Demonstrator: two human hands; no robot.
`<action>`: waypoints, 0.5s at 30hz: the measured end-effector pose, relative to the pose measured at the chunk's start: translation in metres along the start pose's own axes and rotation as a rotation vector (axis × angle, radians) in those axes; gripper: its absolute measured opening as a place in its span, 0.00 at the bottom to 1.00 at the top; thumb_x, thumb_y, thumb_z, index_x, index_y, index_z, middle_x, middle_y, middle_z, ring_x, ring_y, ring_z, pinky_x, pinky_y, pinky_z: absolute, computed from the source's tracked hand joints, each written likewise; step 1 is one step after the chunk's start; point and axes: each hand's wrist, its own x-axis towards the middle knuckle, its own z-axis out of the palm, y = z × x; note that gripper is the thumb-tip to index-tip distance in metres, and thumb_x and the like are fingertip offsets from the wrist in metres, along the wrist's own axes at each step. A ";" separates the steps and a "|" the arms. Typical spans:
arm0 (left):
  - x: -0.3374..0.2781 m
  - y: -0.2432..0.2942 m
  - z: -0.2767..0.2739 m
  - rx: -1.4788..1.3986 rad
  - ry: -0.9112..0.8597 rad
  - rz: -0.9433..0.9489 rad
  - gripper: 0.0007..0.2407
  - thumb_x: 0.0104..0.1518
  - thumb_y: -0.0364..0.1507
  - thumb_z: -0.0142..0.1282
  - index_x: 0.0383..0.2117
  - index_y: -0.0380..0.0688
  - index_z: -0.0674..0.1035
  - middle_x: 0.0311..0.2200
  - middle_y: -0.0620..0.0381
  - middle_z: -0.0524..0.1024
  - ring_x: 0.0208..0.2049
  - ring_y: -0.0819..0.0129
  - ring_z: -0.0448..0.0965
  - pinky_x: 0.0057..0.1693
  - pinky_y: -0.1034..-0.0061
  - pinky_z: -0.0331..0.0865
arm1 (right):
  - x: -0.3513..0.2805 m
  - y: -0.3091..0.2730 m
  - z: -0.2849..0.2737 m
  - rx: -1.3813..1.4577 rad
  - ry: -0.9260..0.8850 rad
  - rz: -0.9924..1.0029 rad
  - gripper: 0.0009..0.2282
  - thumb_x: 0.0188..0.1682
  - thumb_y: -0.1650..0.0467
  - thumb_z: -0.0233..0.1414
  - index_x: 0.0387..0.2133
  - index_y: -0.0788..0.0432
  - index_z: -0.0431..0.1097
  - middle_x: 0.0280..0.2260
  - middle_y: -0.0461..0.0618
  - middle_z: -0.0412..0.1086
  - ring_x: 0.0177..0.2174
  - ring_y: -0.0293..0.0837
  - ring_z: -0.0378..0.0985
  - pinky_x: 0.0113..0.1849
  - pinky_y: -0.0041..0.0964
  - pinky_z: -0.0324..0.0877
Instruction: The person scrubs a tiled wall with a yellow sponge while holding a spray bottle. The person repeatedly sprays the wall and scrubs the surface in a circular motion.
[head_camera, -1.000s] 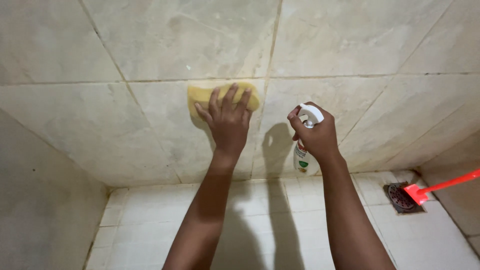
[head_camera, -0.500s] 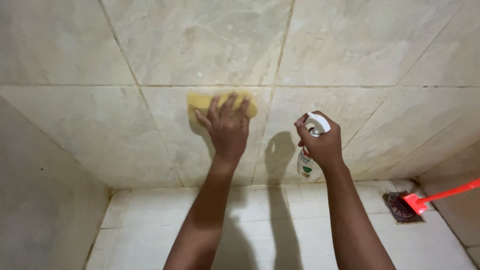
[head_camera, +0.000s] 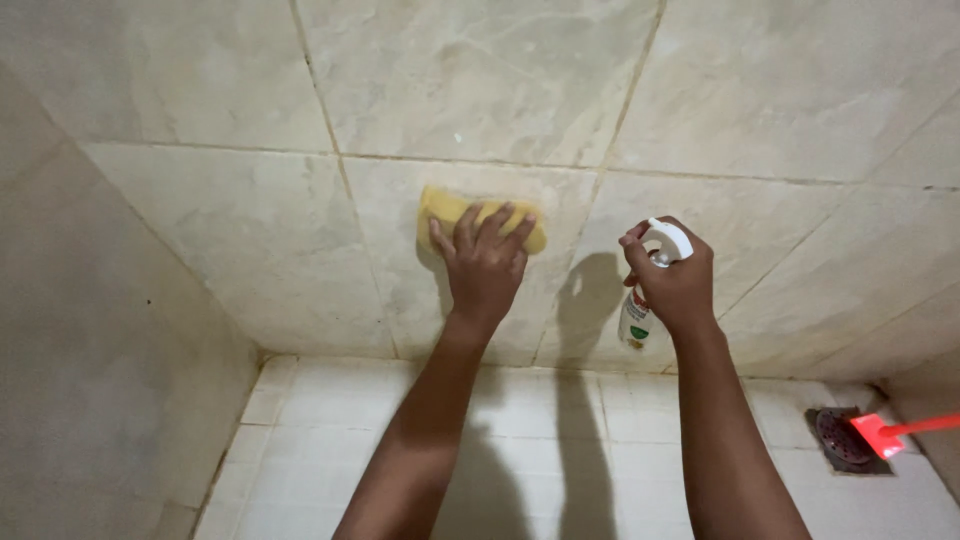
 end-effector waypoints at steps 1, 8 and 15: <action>0.004 0.000 -0.004 -0.002 -0.003 0.003 0.18 0.51 0.30 0.67 0.50 0.66 0.82 0.56 0.65 0.75 0.63 0.55 0.66 0.69 0.29 0.41 | 0.000 0.000 0.002 0.001 0.004 0.003 0.05 0.51 0.71 0.59 0.33 0.63 0.73 0.27 0.45 0.73 0.24 0.35 0.75 0.25 0.32 0.74; -0.016 -0.010 0.017 -0.052 -0.092 -0.069 0.19 0.50 0.29 0.65 0.50 0.62 0.83 0.53 0.64 0.76 0.62 0.56 0.67 0.69 0.29 0.40 | -0.001 0.002 0.005 -0.016 -0.016 0.019 0.06 0.51 0.71 0.59 0.34 0.63 0.74 0.27 0.46 0.74 0.23 0.35 0.76 0.24 0.32 0.74; -0.037 -0.008 0.021 0.003 -0.117 -0.035 0.17 0.50 0.29 0.65 0.48 0.63 0.83 0.53 0.64 0.76 0.59 0.56 0.68 0.68 0.30 0.42 | -0.001 -0.005 -0.003 -0.042 0.009 0.007 0.06 0.51 0.71 0.59 0.33 0.63 0.73 0.26 0.46 0.73 0.23 0.35 0.76 0.25 0.32 0.74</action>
